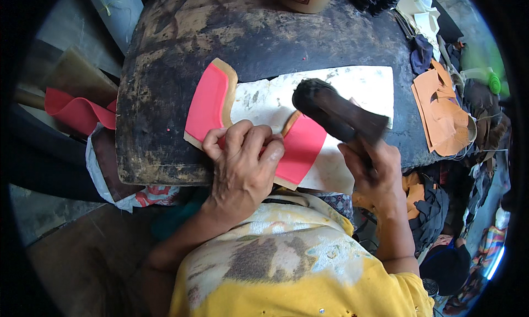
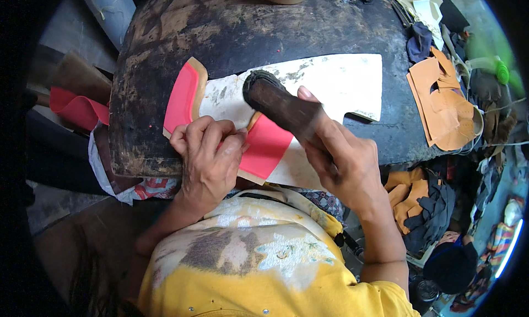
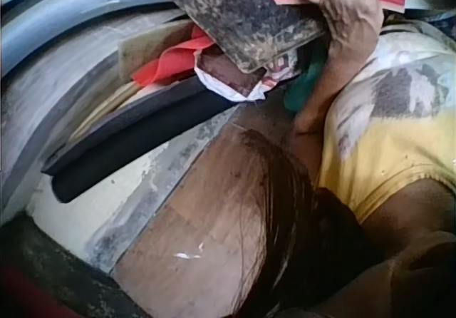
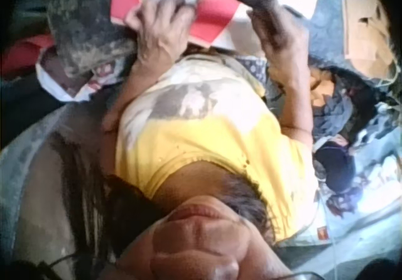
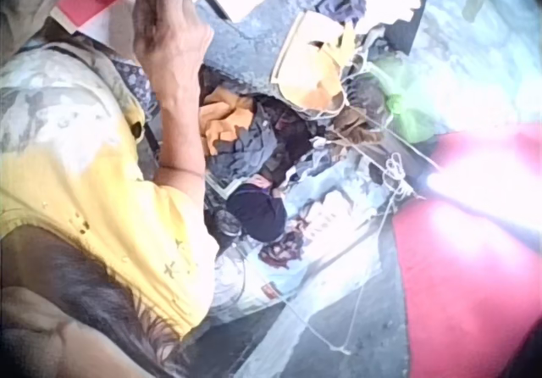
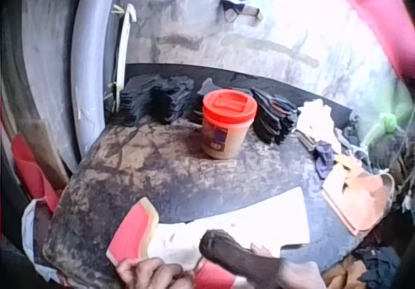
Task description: The person uses a hammer and a small metal tool to press and secure the edges of pink and tan leather pieces on a white board. They repeatedly hammer along the perimeter, flip the pieces, and stack completed parts on the table.
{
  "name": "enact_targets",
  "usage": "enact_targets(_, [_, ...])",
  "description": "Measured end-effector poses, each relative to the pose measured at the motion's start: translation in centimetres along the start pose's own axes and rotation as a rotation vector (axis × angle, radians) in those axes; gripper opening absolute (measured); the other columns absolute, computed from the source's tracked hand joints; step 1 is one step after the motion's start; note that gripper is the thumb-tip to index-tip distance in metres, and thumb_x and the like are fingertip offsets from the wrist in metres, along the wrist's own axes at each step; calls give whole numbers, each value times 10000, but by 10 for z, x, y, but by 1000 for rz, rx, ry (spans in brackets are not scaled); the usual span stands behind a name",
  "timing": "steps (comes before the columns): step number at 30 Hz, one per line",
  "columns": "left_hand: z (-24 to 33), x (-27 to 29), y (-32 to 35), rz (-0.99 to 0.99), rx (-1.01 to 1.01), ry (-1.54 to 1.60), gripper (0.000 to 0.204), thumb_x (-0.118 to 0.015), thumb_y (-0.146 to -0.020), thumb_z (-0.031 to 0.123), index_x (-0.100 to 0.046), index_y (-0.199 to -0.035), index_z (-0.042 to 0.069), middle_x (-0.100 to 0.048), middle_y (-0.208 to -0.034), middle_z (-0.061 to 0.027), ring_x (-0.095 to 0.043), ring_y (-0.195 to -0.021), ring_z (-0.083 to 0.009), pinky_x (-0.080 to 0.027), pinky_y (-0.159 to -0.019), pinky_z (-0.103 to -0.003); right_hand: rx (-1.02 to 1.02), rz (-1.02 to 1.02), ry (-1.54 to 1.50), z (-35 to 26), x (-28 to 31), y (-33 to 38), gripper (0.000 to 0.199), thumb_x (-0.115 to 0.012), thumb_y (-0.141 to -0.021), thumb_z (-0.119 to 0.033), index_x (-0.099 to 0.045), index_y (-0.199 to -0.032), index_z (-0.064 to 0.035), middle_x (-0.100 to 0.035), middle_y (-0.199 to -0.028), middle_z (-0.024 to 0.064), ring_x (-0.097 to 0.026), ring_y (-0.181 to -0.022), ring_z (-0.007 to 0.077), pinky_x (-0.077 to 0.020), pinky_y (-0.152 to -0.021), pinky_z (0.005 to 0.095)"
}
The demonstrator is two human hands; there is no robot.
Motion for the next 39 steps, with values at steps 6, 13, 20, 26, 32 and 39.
enact_targets(6, [0,-1,-1,11,-10,0,176,-689,-783,107,-650,-954,111,-590,-1027,-20,-527,-1091,-236,-264,-965,-509,-25,-108,17,2,-9,2,752,-719,-789,44,-511,-1481,-162,-745,-1009,123,-734,-724,274,-577,-629,356])
enact_targets(13, [-15,8,-16,-168,36,66,261,-756,-824,244,-651,-999,81,-568,-1072,-68,-479,-1126,-270,-271,-976,-521,-131,-175,-36,-3,-13,7,499,-736,-880,-27,-571,-1351,-45,-678,-833,188,-677,-672,320,-533,-627,349])
enact_targets(20, [-31,11,-39,-393,-47,247,330,-788,-805,273,-615,-977,50,-561,-1009,-84,-498,-1073,-285,-284,-986,-455,-98,-146,-4,-3,-15,9,519,-744,-871,-25,-569,-1359,-52,-677,-826,180,-689,-673,323,-537,-626,355])
enact_targets(26, [-18,19,-27,-269,-61,149,120,-723,-831,130,-662,-915,69,-578,-911,-30,-534,-1043,-243,-299,-964,-508,-118,-152,5,0,-17,11,502,-752,-857,-15,-589,-1331,-48,-694,-855,182,-710,-710,328,-546,-640,360])
enact_targets(32, [-15,16,-15,-145,-67,152,49,-663,-819,66,-683,-835,107,-565,-901,-15,-533,-1058,-214,-273,-959,-535,-75,-139,6,-3,-12,8,549,-752,-850,-29,-567,-1362,-102,-708,-893,170,-716,-711,314,-561,-634,362])
enact_targets(39, [-14,15,-10,-131,-83,81,81,-650,-834,107,-705,-882,142,-570,-928,-9,-534,-1081,-215,-257,-962,-539,-21,-124,-20,-8,-10,3,744,-752,-824,-57,-492,-1502,-217,-730,-917,105,-715,-663,264,-566,-586,369])
Point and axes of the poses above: each hand's wrist, its own y-axis away from the middle knuckle, its own x-axis out of the back of the hand, z = x × y, the point moved 6 cm from there along -y, towards the middle knuckle
